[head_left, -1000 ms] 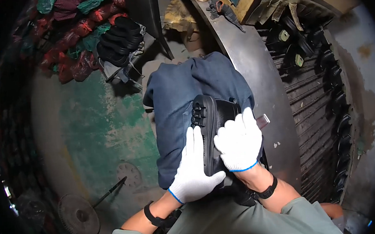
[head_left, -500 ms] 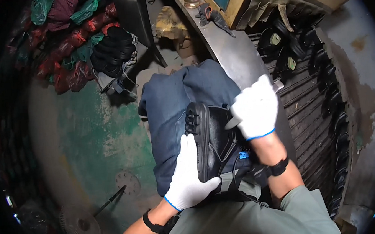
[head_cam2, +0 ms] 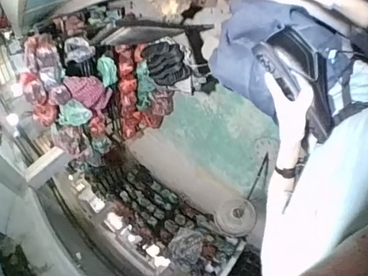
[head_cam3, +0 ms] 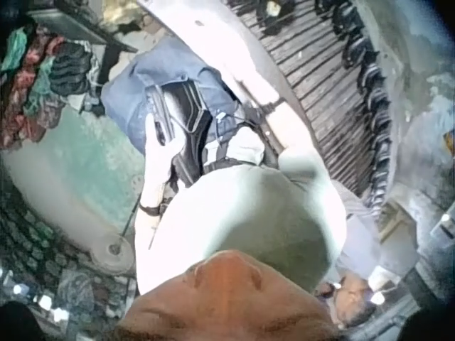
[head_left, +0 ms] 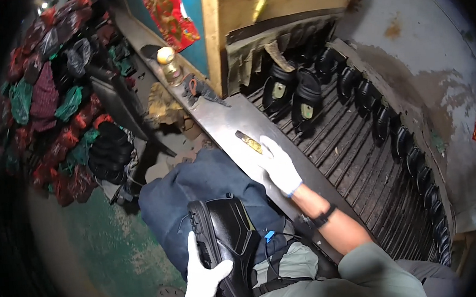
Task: Picking up black shoes from a pile, inspecting them, and placing them onto a conveyor belt.
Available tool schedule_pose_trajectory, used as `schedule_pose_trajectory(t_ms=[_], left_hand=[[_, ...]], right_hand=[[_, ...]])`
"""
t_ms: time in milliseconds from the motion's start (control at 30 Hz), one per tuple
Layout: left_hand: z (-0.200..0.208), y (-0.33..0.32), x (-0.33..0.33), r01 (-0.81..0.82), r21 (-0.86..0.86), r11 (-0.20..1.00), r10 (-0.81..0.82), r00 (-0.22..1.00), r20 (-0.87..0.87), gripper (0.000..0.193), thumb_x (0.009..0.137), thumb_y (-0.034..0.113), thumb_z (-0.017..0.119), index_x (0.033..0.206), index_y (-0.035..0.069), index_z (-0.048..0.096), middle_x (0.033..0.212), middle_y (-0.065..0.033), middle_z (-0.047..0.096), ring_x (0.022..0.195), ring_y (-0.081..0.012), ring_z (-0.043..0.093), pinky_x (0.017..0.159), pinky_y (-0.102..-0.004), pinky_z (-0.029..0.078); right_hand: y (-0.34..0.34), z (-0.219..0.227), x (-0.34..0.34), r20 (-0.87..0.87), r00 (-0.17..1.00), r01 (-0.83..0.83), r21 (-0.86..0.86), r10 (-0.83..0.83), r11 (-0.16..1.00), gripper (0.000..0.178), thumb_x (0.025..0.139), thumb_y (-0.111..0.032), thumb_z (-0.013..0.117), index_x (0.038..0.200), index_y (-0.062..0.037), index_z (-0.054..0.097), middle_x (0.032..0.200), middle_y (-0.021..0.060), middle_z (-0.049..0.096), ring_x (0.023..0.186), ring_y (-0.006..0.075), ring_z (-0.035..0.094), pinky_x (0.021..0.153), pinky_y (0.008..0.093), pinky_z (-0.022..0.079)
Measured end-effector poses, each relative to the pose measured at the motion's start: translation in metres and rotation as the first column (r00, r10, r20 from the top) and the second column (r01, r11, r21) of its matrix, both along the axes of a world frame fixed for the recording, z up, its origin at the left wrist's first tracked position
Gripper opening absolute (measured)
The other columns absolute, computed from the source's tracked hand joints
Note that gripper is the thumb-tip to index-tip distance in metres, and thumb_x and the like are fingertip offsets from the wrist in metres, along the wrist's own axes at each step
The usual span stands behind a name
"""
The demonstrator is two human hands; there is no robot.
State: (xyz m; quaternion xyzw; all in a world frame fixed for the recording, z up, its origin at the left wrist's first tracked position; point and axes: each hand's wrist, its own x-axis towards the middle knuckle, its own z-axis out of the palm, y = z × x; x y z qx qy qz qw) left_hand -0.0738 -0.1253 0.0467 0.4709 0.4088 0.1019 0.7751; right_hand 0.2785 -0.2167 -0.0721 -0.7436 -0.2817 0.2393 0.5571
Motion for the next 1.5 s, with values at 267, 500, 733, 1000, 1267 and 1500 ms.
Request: schedule_pose_trajectory(t_ms=[267, 500, 733, 1000, 1267, 1500], left_hand=[[0.084, 0.037, 0.101, 0.180, 0.927, -0.328, -0.604, 0.715, -0.353, 0.086, 0.080, 0.046, 0.092, 0.156, 0.015, 0.065, 0.144, -0.0175, 0.065, 0.126, -0.0347, 0.064, 0.127, -0.0639, 0.032], [0.041, -0.020, 0.256, -0.257, 0.874, -0.413, -0.861, 0.422, -0.283, 0.066, 0.098, 0.018, 0.061, 0.161, 0.037, 0.055, 0.155, -0.0130, 0.063, 0.139, -0.0365, 0.064, 0.118, -0.0718, 0.042], [-0.011, -0.092, 0.223, 0.456, 0.878, -0.147, -0.952, 0.176, -0.251, 0.074, 0.092, 0.014, 0.078, 0.160, -0.001, 0.052, 0.149, -0.0242, 0.064, 0.135, -0.0441, 0.064, 0.116, -0.0530, 0.053], [-0.055, -0.154, 0.207, 0.547, 0.730, -0.410, -0.912, -0.235, -0.336, 0.067, 0.099, 0.022, 0.078, 0.157, -0.003, 0.054, 0.144, -0.0229, 0.065, 0.132, -0.0432, 0.066, 0.116, -0.0498, 0.053], [-0.066, -0.244, 0.246, 0.803, 0.581, 0.134, -0.990, 0.128, 0.051, 0.101, 0.100, 0.025, 0.082, 0.177, -0.001, 0.020, 0.176, -0.0372, 0.034, 0.153, -0.0493, 0.052, 0.128, -0.0450, 0.045], [-0.079, -0.213, 0.255, 0.988, -0.152, 0.036, -0.860, 0.108, 0.499, 0.033, 0.111, 0.000, 0.066, 0.144, 0.000, 0.063, 0.114, -0.0062, 0.074, 0.105, -0.0113, 0.074, 0.090, -0.0316, 0.063]], right_hand=[[-0.146, 0.059, -0.053, -0.848, 0.369, 0.177, 0.467, 0.382, 0.866, 0.063, 0.111, -0.040, 0.063, 0.161, -0.0022, 0.056, 0.157, 0.0149, 0.064, 0.137, 0.0247, 0.066, 0.121, 0.0439, 0.053], [-0.242, 0.119, 0.002, -0.828, 0.561, 0.439, 0.269, -0.027, 0.857, 0.051, 0.091, -0.005, 0.066, 0.141, 0.0059, 0.069, 0.121, 0.0205, 0.081, 0.110, 0.0302, 0.081, 0.106, 0.0443, 0.065], [-0.352, 0.125, 0.084, -0.397, 0.717, 0.601, -0.064, -0.573, 0.796, 0.051, 0.085, 0.008, 0.076, 0.135, 0.0013, 0.068, 0.122, 0.0125, 0.076, 0.108, 0.0254, 0.078, 0.095, 0.0404, 0.067], [-0.381, 0.079, 0.156, 0.348, 0.831, 0.495, -0.819, -0.433, 0.291, 0.095, 0.078, -0.031, 0.088, 0.160, 0.0031, 0.055, 0.147, 0.0344, 0.067, 0.139, 0.0449, 0.066, 0.117, 0.0457, 0.052], [-0.221, 0.214, 0.212, -0.009, 0.755, 0.648, -0.142, -0.655, 0.748, 0.033, 0.097, -0.028, 0.079, 0.123, -0.0088, 0.077, 0.129, 0.0131, 0.072, 0.103, 0.0248, 0.068, 0.093, 0.0485, 0.057], [-0.155, 0.250, 0.224, -0.112, 0.817, 0.570, 0.007, -0.566, 0.822, 0.046, 0.097, -0.025, 0.080, 0.135, 0.0000, 0.076, 0.158, 0.0272, 0.061, 0.130, 0.0410, 0.069, 0.096, 0.0516, 0.061]])
